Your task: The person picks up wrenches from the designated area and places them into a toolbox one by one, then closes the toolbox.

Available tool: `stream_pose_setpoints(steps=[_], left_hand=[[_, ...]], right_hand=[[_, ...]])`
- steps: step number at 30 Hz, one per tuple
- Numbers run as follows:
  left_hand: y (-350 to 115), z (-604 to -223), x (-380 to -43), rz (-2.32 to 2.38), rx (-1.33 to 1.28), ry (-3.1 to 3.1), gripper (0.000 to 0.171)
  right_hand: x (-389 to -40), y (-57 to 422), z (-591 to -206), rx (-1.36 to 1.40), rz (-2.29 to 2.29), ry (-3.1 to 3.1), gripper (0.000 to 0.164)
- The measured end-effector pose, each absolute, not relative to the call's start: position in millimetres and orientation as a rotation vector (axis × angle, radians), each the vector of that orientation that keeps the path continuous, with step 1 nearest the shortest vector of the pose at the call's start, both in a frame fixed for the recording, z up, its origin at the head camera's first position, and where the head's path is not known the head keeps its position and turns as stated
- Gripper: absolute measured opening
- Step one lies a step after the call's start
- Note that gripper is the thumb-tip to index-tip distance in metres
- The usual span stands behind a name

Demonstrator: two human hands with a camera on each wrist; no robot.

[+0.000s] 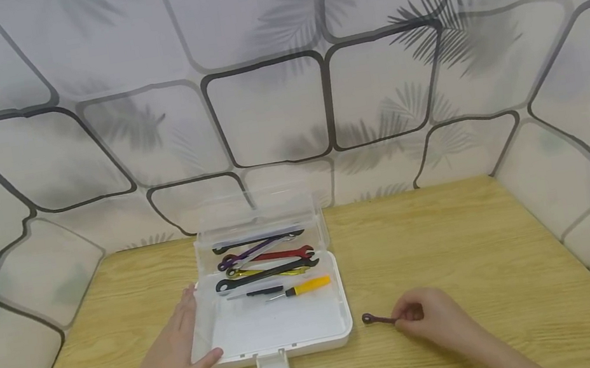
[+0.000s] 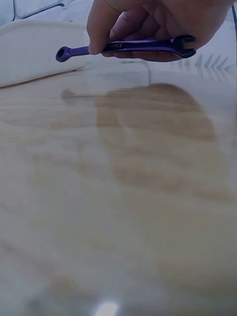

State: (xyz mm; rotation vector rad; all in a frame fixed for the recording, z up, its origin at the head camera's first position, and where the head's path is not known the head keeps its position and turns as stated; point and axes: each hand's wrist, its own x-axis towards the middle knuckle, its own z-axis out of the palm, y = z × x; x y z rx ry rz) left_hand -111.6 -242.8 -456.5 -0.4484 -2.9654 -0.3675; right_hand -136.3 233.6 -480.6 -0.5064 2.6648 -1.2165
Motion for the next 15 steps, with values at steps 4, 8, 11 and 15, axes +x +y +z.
stream_pose_setpoints(steps=[4, 8, 11, 15], left_hand=[[-243.2, -457.4, -111.7, -0.363, -0.448, -2.964, 0.113], [-243.4, -458.2, -111.8, -0.359, -0.453, -2.959, 0.112], [-243.2, -457.9, -111.6, -0.359, -0.457, -2.957, 0.112], [-242.8, -456.8, -111.1, -0.362, -0.46, -2.958, 0.112]], right_hand=[[-140.2, 233.4, -472.2, -0.477, -1.22, 2.675, 0.007], [-145.5, 234.6, -462.9, -0.495, -1.188, 2.713, 0.007], [-150.2, 235.8, -456.7, -0.514, -1.168, 2.741, 0.007], [-155.8, 236.5, -448.2, -0.541, -1.169, 2.773, 0.008]])
